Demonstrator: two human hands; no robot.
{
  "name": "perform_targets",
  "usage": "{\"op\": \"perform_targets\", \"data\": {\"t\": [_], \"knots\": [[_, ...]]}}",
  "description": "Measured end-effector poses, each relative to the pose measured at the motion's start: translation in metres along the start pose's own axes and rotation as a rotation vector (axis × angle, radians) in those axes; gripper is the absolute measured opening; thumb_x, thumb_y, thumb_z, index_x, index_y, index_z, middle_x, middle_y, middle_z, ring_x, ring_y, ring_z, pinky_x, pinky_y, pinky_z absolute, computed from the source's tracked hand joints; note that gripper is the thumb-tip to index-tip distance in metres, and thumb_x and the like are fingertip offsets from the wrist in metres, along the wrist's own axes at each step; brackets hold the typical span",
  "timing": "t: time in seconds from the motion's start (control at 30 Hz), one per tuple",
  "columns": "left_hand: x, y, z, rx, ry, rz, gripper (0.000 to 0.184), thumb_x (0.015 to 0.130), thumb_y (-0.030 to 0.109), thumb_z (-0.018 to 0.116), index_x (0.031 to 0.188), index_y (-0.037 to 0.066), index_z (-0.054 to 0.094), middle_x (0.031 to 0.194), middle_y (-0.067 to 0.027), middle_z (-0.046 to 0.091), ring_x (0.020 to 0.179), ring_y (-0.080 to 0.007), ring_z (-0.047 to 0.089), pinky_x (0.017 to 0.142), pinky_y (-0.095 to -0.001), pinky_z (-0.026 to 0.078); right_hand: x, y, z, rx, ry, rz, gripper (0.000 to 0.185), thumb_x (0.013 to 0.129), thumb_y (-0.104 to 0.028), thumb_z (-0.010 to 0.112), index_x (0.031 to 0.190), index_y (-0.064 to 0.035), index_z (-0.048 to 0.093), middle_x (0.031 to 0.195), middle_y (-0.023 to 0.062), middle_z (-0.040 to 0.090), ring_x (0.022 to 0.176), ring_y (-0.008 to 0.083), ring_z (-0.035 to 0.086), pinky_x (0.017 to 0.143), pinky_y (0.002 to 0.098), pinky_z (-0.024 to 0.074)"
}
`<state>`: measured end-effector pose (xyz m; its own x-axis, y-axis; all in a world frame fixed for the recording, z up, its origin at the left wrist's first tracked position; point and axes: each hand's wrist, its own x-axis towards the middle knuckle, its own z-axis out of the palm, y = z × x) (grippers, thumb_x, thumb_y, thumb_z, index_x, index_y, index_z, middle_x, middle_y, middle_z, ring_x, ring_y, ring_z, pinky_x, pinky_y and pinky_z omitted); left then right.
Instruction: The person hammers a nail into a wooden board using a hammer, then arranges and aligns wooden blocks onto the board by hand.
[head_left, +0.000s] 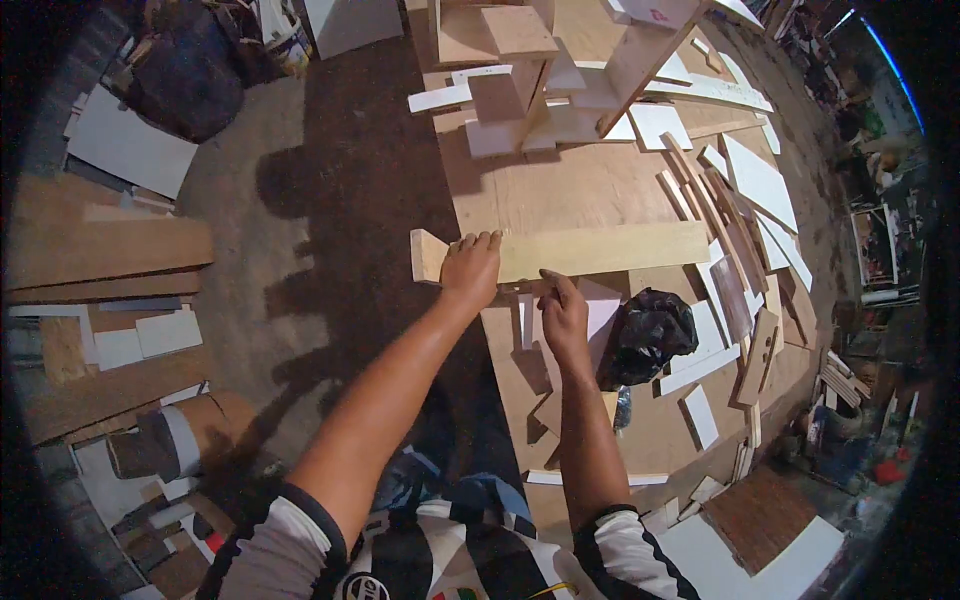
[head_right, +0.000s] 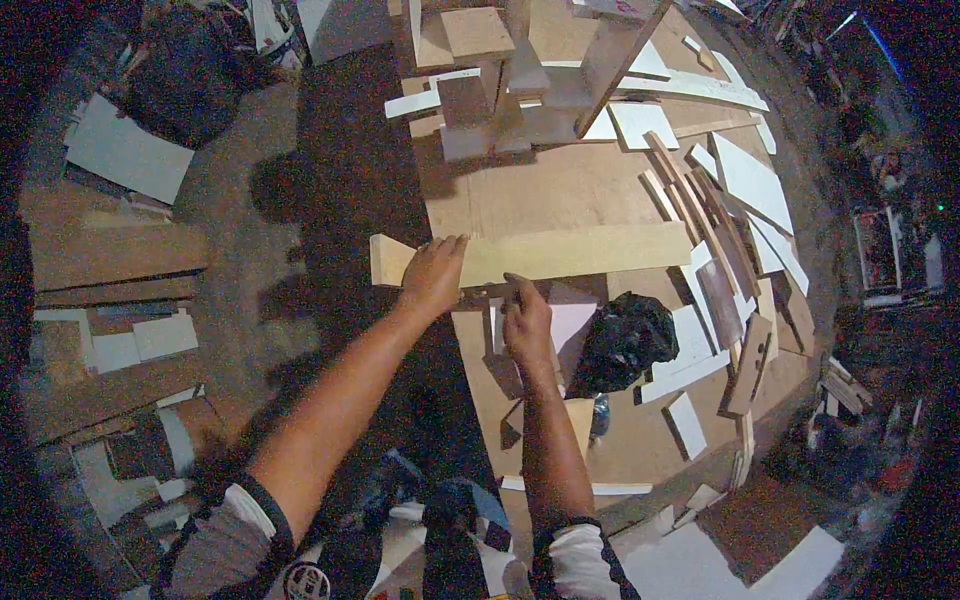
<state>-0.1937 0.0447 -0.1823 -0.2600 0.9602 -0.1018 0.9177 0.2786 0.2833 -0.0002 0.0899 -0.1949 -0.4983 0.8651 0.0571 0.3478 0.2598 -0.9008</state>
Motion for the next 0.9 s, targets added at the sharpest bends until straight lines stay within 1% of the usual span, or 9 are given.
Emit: {"op": "perform_targets", "data": {"t": [0.17,0.23,0.27,0.33,0.47,0.5,0.67,0.73,0.9], "knots": [[0.000,0.004,-0.001,0.035,0.020,0.005,0.067,0.075,0.000,0.069,0.140,-0.003,0.052,0.127,-0.0172,0.062,0.118,-0.0333,0.059,0.100,-0.0448,0.051,0.002,-0.016,0.005,0.286,0.079,0.344,0.023,0.099,0.000,0.057,0.120,0.0026,0.065,0.089,0.0105,0.069,0.073,0.0128,0.063,0.071,0.0289,0.0533],[0.002,0.004,-0.003,0.045,0.048,0.019,0.067,0.075,0.000,0.069,0.139,-0.003,0.052,0.126,-0.0173,0.062,0.119,-0.0334,0.059,0.100,-0.0446,0.051,0.007,-0.011,0.006,0.279,0.090,0.226,0.018,0.092,-0.007,0.071,0.109,0.0006,0.070,0.093,0.0135,0.072,0.084,0.0186,0.070,0.077,0.0355,0.0559],[0.003,0.004,-0.004,0.045,0.026,0.017,0.066,0.075,0.000,0.069,0.139,-0.003,0.052,0.126,-0.0171,0.062,0.119,-0.0335,0.059,0.100,-0.0447,0.051,0.009,-0.008,0.007,0.280,0.090,0.227,0.018,0.092,-0.007,0.071,0.109,0.0006,0.070,0.093,0.0135,0.072,0.084,0.0186,0.070,0.077,0.0355,0.0559],[0.003,0.004,-0.004,0.047,0.004,0.016,0.066,0.075,0.000,0.069,0.139,-0.003,0.053,0.126,-0.0170,0.062,0.120,-0.0337,0.058,0.101,-0.0447,0.051,0.015,-0.009,0.012,-0.040,0.190,-0.051,0.012,0.091,-0.010,0.073,0.099,-0.0005,0.074,0.086,0.0120,0.073,0.078,0.0212,0.071,0.073,0.0344,0.0558],[0.003,0.003,0.008,0.065,0.096,0.023,0.062,0.075,0.004,0.070,0.135,-0.002,0.057,0.119,-0.0145,0.064,0.116,-0.0317,0.059,0.098,-0.0433,0.050,0.026,-0.009,0.026,0.088,0.172,0.048,0.010,0.091,-0.010,0.072,0.097,-0.0023,0.076,0.088,0.0140,0.074,0.081,0.0225,0.072,0.074,0.0345,0.0557],[0.002,0.003,0.007,0.085,0.170,0.038,0.057,0.077,0.007,0.070,0.132,-0.001,0.061,0.112,-0.0118,0.065,0.111,-0.0292,0.060,0.095,-0.0417,0.050,0.029,-0.010,0.026,0.029,0.106,0.045,0.010,0.091,-0.010,0.072,0.097,-0.0023,0.075,0.090,0.0150,0.075,0.081,0.0239,0.073,0.074,0.0343,0.0558],[0.001,0.003,0.007,0.121,0.152,0.050,0.056,0.076,0.009,0.071,0.131,-0.001,0.062,0.111,-0.0120,0.065,0.110,-0.0296,0.060,0.095,-0.0417,0.050,0.037,0.007,0.031,-0.066,-0.020,-0.028,0.012,0.088,-0.006,0.071,0.098,-0.0019,0.075,0.090,0.0177,0.074,0.082,0.0285,0.074,0.075,0.0352,0.0565],[0.002,0.004,0.008,0.130,0.157,0.049,0.057,0.075,0.009,0.071,0.131,-0.001,0.062,0.111,-0.0120,0.065,0.110,-0.0298,0.060,0.095,-0.0417,0.050,0.039,0.014,0.034,-0.076,0.002,-0.135,0.010,0.092,-0.009,0.071,0.097,-0.0005,0.074,0.081,0.0146,0.073,0.070,0.0170,0.069,0.066,0.0316,0.0535],[0.002,0.004,0.007,0.112,0.140,0.027,0.058,0.075,0.009,0.071,0.131,-0.001,0.062,0.113,-0.0125,0.064,0.111,-0.0298,0.060,0.095,-0.0409,0.050,0.038,0.014,0.036,-0.132,0.017,-0.162,0.009,0.091,-0.006,0.070,0.097,-0.0011,0.074,0.082,0.0151,0.073,0.073,0.0206,0.070,0.069,0.0330,0.0537]]}}
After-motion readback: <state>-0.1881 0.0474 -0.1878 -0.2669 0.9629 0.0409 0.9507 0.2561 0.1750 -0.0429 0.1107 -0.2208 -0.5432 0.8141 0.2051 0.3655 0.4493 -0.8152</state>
